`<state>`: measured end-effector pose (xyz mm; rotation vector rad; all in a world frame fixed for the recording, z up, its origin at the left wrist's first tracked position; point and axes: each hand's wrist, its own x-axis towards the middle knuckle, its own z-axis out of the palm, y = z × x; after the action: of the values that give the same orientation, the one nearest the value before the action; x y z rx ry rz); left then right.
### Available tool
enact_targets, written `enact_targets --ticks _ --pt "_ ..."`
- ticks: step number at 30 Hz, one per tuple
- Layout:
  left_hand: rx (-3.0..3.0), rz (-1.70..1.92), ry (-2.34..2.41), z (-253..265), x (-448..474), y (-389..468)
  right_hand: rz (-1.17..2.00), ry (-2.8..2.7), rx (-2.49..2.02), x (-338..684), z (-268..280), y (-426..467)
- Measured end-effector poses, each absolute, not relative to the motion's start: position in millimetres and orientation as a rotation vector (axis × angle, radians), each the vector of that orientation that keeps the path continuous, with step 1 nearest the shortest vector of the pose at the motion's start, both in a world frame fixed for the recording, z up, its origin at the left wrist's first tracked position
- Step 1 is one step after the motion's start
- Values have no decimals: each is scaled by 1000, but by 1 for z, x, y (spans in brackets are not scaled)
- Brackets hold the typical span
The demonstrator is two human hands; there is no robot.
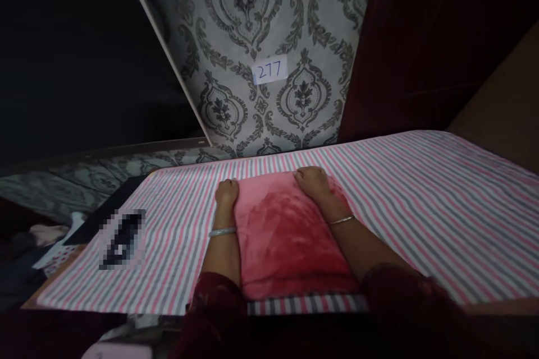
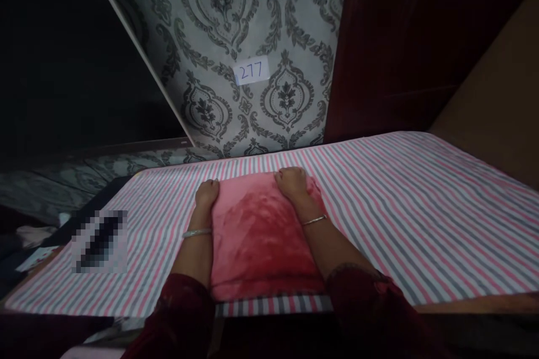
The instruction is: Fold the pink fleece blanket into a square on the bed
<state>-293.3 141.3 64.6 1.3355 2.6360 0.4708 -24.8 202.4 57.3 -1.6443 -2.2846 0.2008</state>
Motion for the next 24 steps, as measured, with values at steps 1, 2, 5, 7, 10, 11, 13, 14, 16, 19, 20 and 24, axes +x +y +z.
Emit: enact_targets --ticks 1,2,5,7,10,11,13,14,16,19,20,24 --pt "1328 488 2615 67 -295 140 206 -2277 -1644 -22 59 202" --pt "1323 510 2595 71 -296 138 208 -2264 -1652 -17 61 201" --pt "1320 595 2543 81 -300 125 204 -2198 -1704 5 61 195" --pt "1322 642 2511 85 -305 109 286 -2124 -1734 25 55 189" --pt "1301 688 2478 81 -312 81 563 -1979 -1711 55 39 177" --pt "1280 734 2453 78 -314 71 650 -1927 -1696 63 34 173" --pt "1227 874 2335 70 -316 51 763 -1849 -1668 76 25 164" --pt "1201 943 2236 67 -315 42 801 -1836 -1637 80 22 160" --pt "1155 1033 2013 60 -311 24 863 -1859 -1527 85 19 152" --pt "1103 1111 1781 55 -299 2 936 -1873 -1335 84 18 144" --pt "1097 1138 1743 54 -296 -2 959 -1832 -1299 83 17 142" --pt "1153 1237 1694 56 -288 -8 1235 -1558 -1179 77 18 133"
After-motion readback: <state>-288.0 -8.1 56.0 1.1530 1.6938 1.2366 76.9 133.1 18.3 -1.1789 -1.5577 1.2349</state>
